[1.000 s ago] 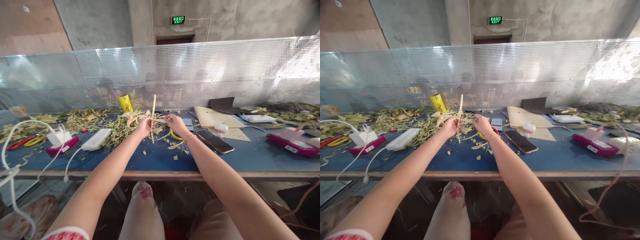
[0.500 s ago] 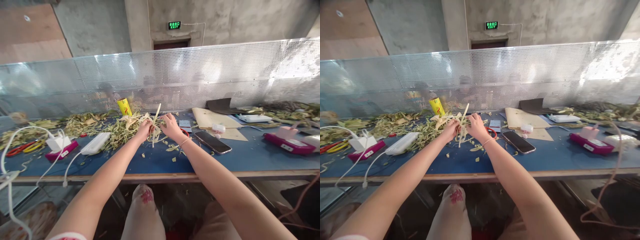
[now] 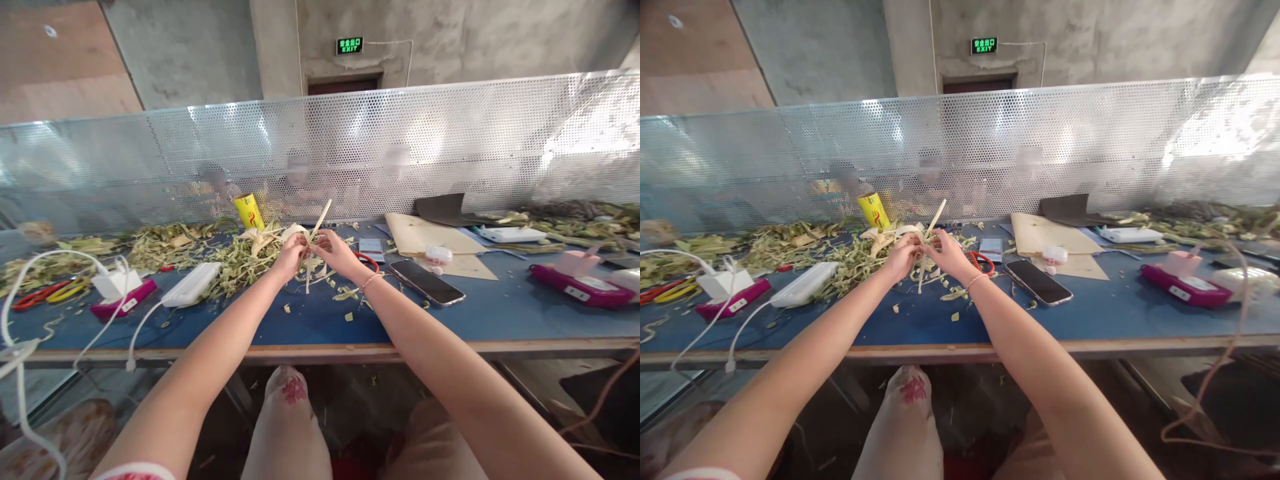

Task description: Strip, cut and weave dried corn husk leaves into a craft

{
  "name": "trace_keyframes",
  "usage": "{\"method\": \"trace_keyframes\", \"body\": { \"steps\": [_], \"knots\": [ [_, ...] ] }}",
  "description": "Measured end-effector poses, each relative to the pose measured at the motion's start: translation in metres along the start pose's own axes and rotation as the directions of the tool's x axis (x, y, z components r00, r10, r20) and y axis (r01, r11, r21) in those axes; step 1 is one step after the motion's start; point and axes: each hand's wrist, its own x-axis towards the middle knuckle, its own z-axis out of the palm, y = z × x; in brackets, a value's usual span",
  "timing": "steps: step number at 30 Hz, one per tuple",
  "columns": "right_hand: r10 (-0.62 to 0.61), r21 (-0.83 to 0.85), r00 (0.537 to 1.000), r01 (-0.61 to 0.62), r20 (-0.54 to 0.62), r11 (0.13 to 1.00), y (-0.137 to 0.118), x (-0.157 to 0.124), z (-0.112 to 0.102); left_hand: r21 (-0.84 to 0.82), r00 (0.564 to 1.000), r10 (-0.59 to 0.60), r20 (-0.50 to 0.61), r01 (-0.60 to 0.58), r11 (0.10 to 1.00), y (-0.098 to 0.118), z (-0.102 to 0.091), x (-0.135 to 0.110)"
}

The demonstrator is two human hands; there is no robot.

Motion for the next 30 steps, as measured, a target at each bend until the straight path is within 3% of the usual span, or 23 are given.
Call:
{"method": "trace_keyframes", "body": {
  "steps": [4,10,18,23,27,30],
  "knots": [
    [0.0,0.042,0.999,0.002,-0.048,0.999,-0.001,0.001,0.002,0.05,0.995,0.036,0.091,-0.041,0.998,-0.003,0.001,-0.002],
    [-0.201,-0.097,0.98,0.199,-0.007,0.975,-0.011,-0.003,-0.001,0.075,0.998,0.029,0.064,-0.034,0.997,0.002,0.002,-0.009],
    [-0.285,-0.136,0.955,0.273,-0.079,0.952,-0.009,-0.001,-0.005,0.153,0.988,0.113,0.108,-0.129,0.98,0.006,0.006,-0.012],
    [-0.26,-0.158,0.959,0.242,-0.109,0.957,-0.012,-0.002,-0.004,0.196,0.982,0.151,0.111,-0.171,0.966,0.007,0.006,-0.013],
    [-0.257,-0.193,0.942,0.217,-0.216,0.957,-0.022,-0.005,-0.008,0.209,0.988,0.109,0.11,-0.131,0.969,0.006,0.004,-0.011],
    [-0.274,-0.212,0.942,0.233,-0.191,0.949,-0.027,-0.006,-0.011,0.22,0.992,0.066,0.103,-0.088,0.971,0.004,0.004,-0.01]
  ]
}}
